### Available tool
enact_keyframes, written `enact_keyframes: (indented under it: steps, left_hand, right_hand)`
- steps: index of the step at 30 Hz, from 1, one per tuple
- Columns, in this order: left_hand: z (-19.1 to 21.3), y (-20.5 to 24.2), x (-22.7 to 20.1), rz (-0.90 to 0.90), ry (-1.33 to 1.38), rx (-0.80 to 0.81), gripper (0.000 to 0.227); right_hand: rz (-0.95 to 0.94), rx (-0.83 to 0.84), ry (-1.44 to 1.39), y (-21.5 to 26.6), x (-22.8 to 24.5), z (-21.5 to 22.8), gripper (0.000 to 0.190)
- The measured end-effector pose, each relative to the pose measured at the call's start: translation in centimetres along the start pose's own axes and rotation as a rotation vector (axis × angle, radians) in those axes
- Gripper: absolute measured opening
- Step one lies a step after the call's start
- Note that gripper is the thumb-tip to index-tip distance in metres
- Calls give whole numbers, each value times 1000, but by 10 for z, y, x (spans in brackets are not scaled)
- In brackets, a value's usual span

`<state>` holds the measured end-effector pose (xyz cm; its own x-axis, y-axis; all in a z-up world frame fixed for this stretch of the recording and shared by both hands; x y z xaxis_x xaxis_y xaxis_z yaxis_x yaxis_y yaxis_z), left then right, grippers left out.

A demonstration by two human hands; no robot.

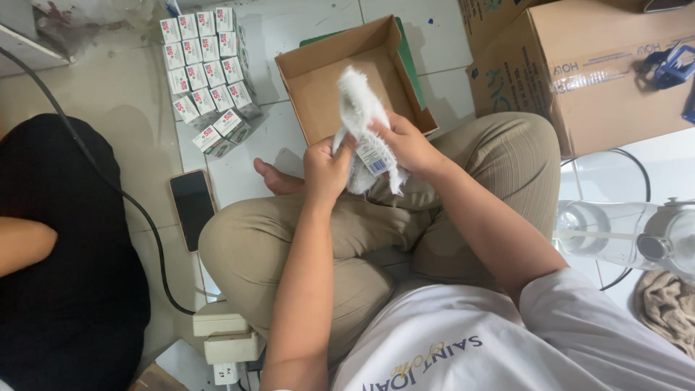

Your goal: Wrap small product boxes in white cloth and place them into a larger cardboard box

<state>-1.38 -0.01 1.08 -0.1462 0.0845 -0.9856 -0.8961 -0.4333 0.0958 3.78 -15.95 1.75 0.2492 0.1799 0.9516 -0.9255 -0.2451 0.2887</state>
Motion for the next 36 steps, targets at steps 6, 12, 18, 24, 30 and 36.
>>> enact_keyframes:
  steps: [6, 12, 18, 24, 30, 36]
  left_hand:
    - [-6, 1, -13, 54, -29, 28, 39]
    - [3, -4, -14, 132, 123, 109, 50]
    - [6, -6, -27, 137, 187, 142, 48]
    - [-9, -12, 0, 171, 244, -67, 51]
    - [-4, -20, -23, 516, 585, -263, 29]
    - [-4, -40, 1, 670, 662, -89, 18]
  right_hand:
    - [14, 22, -73, -13, -4, -5, 31]
    - [15, -42, -8, -16, -13, 2, 53]
    - [-37, 51, -32, -40, -8, 14, 60]
    - [-162, 60, -85, -51, 22, 0, 53]
    - [-289, 38, -157, -54, 12, -2, 54]
    - [-275, 24, -170, -50, 16, 1, 51]
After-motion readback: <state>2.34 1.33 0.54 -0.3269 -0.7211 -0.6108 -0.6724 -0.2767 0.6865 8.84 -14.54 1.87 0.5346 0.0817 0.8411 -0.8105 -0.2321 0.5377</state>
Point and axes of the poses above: each hand's wrist, its own y-axis away from the middle knuckle, its own z-axis out of the back of the hand, x = y × z, the point moved 2 cm from there along -y, towards the middle knuckle, and after that the axes turned 8 degrees about -x, right-handed, at the moved point
